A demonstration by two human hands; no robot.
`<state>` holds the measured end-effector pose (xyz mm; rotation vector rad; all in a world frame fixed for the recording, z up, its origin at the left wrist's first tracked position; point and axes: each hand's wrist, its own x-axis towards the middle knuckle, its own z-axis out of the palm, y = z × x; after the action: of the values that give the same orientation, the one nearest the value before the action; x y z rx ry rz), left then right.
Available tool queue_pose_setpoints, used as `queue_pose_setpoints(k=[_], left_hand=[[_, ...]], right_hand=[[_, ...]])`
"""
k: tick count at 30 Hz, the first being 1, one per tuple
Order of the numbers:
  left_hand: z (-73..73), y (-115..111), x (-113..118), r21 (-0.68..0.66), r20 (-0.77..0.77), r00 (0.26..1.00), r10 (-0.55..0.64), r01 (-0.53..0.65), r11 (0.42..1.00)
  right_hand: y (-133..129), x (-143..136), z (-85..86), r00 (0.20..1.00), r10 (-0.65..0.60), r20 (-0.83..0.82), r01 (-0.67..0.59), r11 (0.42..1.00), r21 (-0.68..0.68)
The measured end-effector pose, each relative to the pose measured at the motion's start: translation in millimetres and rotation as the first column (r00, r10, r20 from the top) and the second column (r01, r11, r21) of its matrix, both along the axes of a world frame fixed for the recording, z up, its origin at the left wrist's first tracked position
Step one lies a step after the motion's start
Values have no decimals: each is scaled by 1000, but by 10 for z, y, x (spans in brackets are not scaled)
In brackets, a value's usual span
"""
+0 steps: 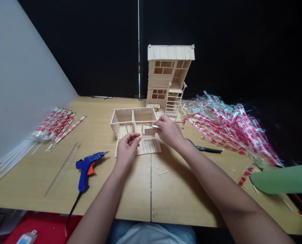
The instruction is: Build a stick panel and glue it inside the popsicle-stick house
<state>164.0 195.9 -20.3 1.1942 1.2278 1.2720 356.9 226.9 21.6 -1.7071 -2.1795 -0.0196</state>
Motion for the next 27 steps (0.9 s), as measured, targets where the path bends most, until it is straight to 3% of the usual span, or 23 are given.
queue_pose_setpoints(k=[5,9,18,27], left_hand=[[-117,326,-64,62,-317,948,-42,65,996],[-149,410,42,30,-477,874,-87,115,993],[-233,478,166,31,-568,820,-67,102,994],[-323,550,199,16,-439,895,-77,93,996]], right_hand=[[15,-85,-130,996,-73,51,73,997,6],[22,-70,-205,994,-110,-19,110,994,1],[111,-92,-283,992,-91,-89,96,993,62],[99,-106,-291,988,-82,-129,94,991,91]])
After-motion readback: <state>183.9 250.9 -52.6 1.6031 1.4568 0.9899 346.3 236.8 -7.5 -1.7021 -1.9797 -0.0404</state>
